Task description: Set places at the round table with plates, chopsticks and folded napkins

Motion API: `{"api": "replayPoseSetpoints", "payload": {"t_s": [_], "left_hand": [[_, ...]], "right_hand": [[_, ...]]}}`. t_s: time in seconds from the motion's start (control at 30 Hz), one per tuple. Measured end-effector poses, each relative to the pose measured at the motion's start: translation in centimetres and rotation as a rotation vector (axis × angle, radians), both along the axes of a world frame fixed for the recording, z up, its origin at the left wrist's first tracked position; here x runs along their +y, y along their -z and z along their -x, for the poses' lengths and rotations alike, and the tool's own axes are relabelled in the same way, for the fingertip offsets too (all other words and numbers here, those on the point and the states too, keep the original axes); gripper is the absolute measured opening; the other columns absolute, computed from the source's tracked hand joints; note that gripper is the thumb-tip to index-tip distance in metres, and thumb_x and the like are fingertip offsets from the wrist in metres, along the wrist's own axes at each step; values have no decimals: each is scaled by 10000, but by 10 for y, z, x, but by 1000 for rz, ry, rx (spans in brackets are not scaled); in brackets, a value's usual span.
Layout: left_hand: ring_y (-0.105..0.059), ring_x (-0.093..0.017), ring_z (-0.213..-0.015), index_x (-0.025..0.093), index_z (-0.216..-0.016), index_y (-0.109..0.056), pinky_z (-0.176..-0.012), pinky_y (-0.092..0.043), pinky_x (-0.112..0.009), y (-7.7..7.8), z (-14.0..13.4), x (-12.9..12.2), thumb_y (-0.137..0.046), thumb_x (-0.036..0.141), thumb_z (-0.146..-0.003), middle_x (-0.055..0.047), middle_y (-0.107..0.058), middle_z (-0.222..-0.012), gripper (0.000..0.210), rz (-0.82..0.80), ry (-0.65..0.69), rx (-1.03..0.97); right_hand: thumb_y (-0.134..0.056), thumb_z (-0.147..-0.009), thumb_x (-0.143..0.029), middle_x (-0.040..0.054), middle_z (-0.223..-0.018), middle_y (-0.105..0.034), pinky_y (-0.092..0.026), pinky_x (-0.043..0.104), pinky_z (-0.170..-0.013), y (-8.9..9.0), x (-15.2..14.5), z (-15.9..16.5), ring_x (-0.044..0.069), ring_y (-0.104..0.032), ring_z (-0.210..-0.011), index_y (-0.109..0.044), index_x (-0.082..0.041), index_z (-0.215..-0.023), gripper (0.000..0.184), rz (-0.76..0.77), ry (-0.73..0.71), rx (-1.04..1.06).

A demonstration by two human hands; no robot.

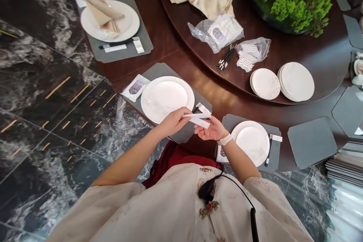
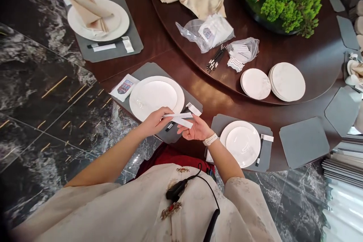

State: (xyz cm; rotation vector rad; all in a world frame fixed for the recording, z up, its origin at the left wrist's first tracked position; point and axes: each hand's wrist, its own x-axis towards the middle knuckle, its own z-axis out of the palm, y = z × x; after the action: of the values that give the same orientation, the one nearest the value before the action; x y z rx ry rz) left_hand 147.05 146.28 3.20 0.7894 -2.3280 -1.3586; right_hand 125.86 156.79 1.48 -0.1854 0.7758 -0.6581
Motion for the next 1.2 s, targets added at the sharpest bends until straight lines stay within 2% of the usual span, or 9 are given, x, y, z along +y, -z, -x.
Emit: {"api": "replayPoseSetpoints", "payload": {"t_s": [0.2,0.37,0.53,0.6,0.7,0.83,0.97,1.07,1.2], "left_hand": [[-589,-185,-802,217,-1013,-602,-751,-504,-298,6,-26,17,-455,546,-969,-53,-647,-901,363,-170,-21,50],[-583,-181,-815,210,-1002,-600,-754,-502,-296,16,-38,25,-476,555,-970,-51,-645,-901,368,-234,-14,103],[-613,-187,-891,207,-1003,-607,-800,-518,-306,19,-41,24,-475,535,-986,-68,-667,-975,353,-251,3,131],[-631,-206,-1009,207,-988,-605,-840,-532,-324,22,-42,22,-503,522,-975,-108,-671,-1128,332,-217,-65,177],[-654,-204,-1018,209,-1029,-577,-836,-553,-348,33,-51,18,-544,528,-942,-140,-628,-1281,332,-211,-334,220],[-655,-160,-782,219,-1053,-527,-748,-542,-317,52,-75,15,-569,588,-894,-41,-648,-932,404,-298,-650,140],[-650,-161,-764,217,-997,-516,-714,-537,-303,63,-93,24,-596,644,-846,-37,-650,-906,460,-367,-706,94],[-642,-161,-758,213,-981,-545,-720,-531,-305,67,-96,35,-617,646,-815,-42,-663,-920,469,-392,-707,72],[-606,-156,-757,192,-950,-624,-727,-498,-293,70,-91,46,-650,624,-767,-40,-673,-883,470,-368,-765,1]], "right_hand": [[-566,-992,-338,-1,-712,-569,-253,131,-398,12,2,-33,68,-380,-525,-580,-152,-908,205,-9,-59,-99],[-503,-1022,-309,-7,-757,-531,-192,100,-336,14,13,-45,58,-290,-516,-572,-144,-967,187,-142,-54,-226],[-482,-1029,-210,-33,-722,-437,-246,54,-353,7,19,-59,49,-318,-527,-538,-167,-914,135,-255,103,-256],[-543,-1008,-209,-39,-719,-451,-297,45,-385,6,20,-61,37,-367,-537,-537,-174,-909,105,-221,183,-181],[-694,-935,-257,-37,-716,-529,-394,71,-439,16,20,-58,32,-477,-557,-547,-176,-892,174,-159,222,81],[-779,-862,-208,-12,-705,-620,-505,132,-508,50,21,-53,73,-623,-596,-563,-159,-868,221,-208,284,483],[-744,-864,-117,-17,-647,-619,-539,175,-520,86,12,-61,89,-644,-562,-542,-158,-791,218,-230,399,837],[-677,-897,-82,-18,-627,-620,-561,195,-545,104,3,-70,92,-651,-557,-546,-156,-780,190,-205,395,886],[-670,-907,-99,-22,-636,-635,-569,186,-563,116,-6,-78,86,-659,-562,-554,-158,-804,166,-194,382,894]]}}
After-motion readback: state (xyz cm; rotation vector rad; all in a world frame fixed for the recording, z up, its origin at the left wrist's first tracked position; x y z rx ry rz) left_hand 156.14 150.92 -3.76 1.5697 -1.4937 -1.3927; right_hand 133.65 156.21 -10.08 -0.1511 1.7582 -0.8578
